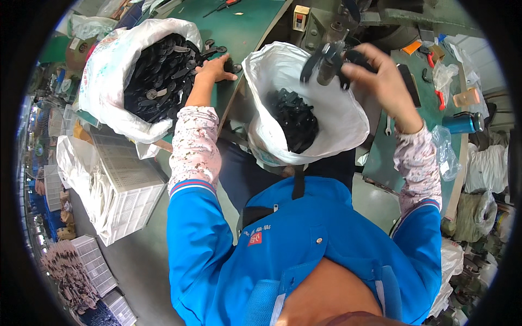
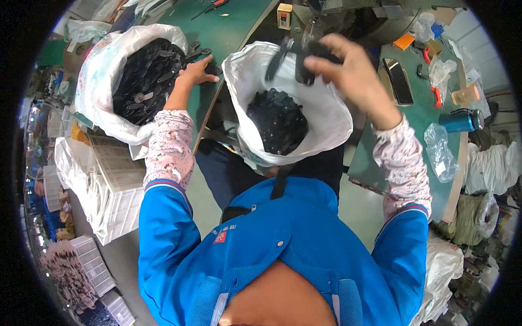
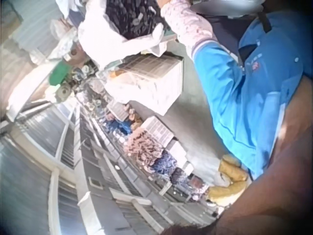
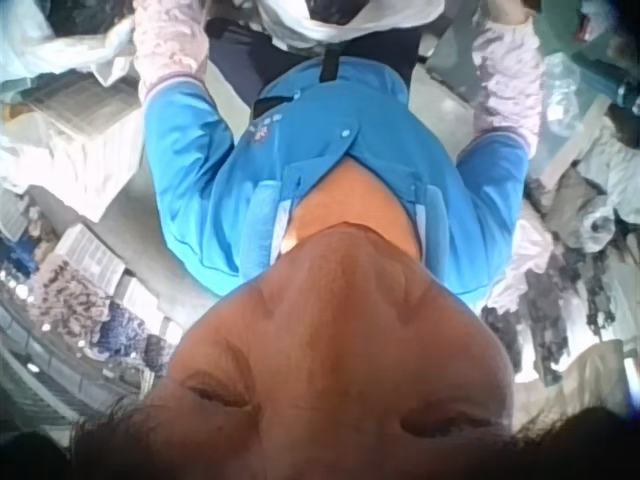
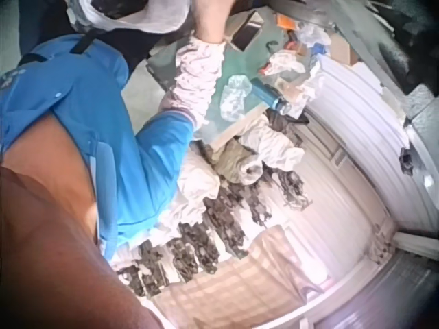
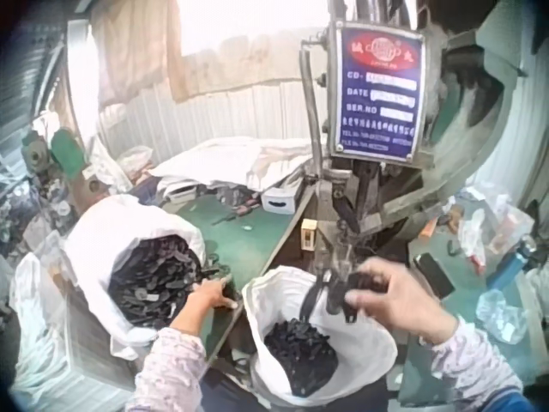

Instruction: The person repeatedly picks up black plastic components from a white sack, attaches a small circular piece to each using a vertical press tool, and places the assembled units into a second sack. The person also empties a large sack of components onto the table to continue the process.

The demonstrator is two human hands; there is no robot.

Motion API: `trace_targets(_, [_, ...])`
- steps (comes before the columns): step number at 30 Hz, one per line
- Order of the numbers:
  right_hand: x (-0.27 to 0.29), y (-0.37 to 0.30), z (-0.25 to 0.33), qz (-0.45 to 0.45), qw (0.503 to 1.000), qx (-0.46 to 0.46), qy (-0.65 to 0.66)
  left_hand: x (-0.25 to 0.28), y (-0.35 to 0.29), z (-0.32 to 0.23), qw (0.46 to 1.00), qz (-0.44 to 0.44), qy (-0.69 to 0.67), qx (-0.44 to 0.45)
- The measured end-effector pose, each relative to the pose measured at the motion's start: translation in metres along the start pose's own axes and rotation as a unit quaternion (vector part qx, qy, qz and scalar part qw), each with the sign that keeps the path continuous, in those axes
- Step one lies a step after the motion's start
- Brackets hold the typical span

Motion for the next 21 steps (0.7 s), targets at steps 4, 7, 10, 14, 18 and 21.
trace_targets(4, [-0.039,-0.026,-0.035,0.081,0.995,-0.049,-0.005,0.003,0.008,0.007,0.999,-0.017,0.01,-0.049])
trace_targets(7, [-0.058,-0.046,-0.075,0.12,0.983,-0.094,0.1,0.008,-0.004,0.006,0.993,-0.069,0.053,-0.082])
trace_targets(10, [-0.07,-0.065,-0.101,0.101,0.974,-0.141,0.147,0.016,-0.027,-0.001,0.989,-0.059,0.102,-0.09])
trace_targets(14, [-0.082,-0.077,-0.115,0.08,0.969,-0.157,0.172,0.012,-0.036,0.008,0.986,-0.12,0.09,-0.071])
trace_targets(18, [-0.085,-0.075,-0.104,0.07,0.97,-0.15,0.175,0.025,-0.052,0.044,0.958,-0.27,-0.099,-0.024])
trace_targets(21, [-0.092,-0.073,-0.103,0.081,0.957,-0.155,0.232,0.028,-0.064,0.092,0.905,-0.353,-0.232,0.048])
Point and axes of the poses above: each hand's wrist, its own y-axis towards the middle knuckle, its own x-axis out of the back of the hand, z = x × y, the point moved 6 cm from there along y, towards the middle knuckle, and after that the axes turned 3 degrees about -x, right-handed, at the moved point
